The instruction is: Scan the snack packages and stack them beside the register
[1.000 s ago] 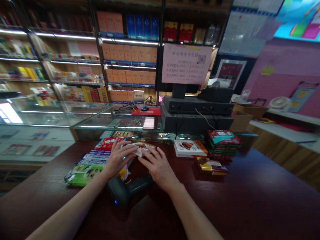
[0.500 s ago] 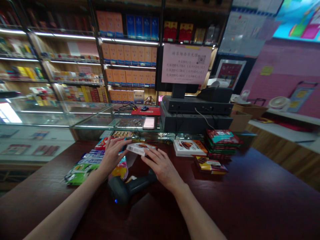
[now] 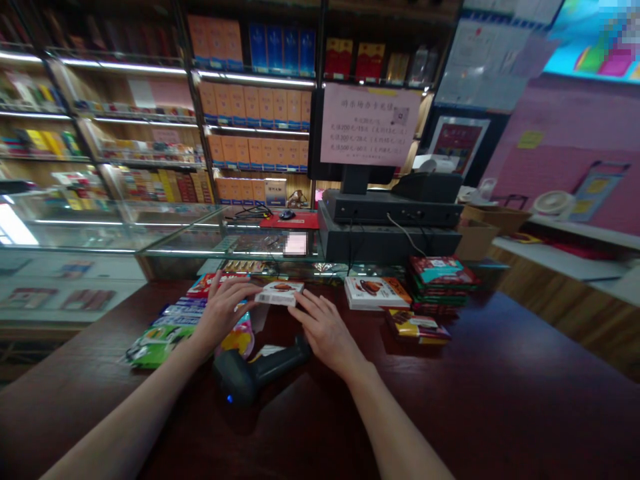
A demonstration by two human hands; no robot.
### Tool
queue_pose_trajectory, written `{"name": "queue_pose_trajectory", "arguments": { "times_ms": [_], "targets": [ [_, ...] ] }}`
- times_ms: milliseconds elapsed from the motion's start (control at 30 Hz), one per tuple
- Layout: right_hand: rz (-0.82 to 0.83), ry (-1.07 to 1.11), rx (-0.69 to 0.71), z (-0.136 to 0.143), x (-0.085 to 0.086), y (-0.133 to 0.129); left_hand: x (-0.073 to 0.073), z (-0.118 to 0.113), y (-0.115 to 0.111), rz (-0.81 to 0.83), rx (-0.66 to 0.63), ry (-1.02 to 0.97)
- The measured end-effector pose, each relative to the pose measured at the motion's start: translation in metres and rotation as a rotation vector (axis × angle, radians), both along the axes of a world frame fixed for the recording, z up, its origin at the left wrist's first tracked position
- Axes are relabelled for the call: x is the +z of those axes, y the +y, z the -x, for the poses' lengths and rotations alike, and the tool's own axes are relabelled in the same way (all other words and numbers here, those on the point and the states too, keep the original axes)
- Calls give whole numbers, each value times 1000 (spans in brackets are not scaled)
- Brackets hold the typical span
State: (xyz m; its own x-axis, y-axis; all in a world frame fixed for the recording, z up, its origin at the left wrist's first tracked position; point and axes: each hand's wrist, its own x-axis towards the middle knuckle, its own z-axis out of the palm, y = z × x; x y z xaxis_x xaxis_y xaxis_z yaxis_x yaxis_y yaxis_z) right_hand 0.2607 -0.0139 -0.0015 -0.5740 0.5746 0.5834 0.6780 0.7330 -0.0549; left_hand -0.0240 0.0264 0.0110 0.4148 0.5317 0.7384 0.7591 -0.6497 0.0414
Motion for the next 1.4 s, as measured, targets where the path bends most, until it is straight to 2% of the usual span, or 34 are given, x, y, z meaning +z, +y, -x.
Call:
{"name": "queue_pose_trajectory", "arguments": {
  "times_ms": [433,700,900,967,1033,1167,1400],
  "targets": [
    [118,26,-53,8,-12,8,-3,-2,0,34,-5,19],
    [95,43,-65,16,-11,8,-3,-3,-2,54,33,-22],
    [46,85,5,18,9,-11,-2,-3,-1,52,28,-28],
    [105,66,73,18,17,-21,-3,-3,-1,56,28,-23],
    [237,24,171,19,21,-30,-3,-2,0,62,27,-19],
    [438,-45,275,23,18,-39,-4,0,0,60,21,-22],
    [403,-138,252,39,6,-35,-5,0,1,66,25,-17]
  ]
}}
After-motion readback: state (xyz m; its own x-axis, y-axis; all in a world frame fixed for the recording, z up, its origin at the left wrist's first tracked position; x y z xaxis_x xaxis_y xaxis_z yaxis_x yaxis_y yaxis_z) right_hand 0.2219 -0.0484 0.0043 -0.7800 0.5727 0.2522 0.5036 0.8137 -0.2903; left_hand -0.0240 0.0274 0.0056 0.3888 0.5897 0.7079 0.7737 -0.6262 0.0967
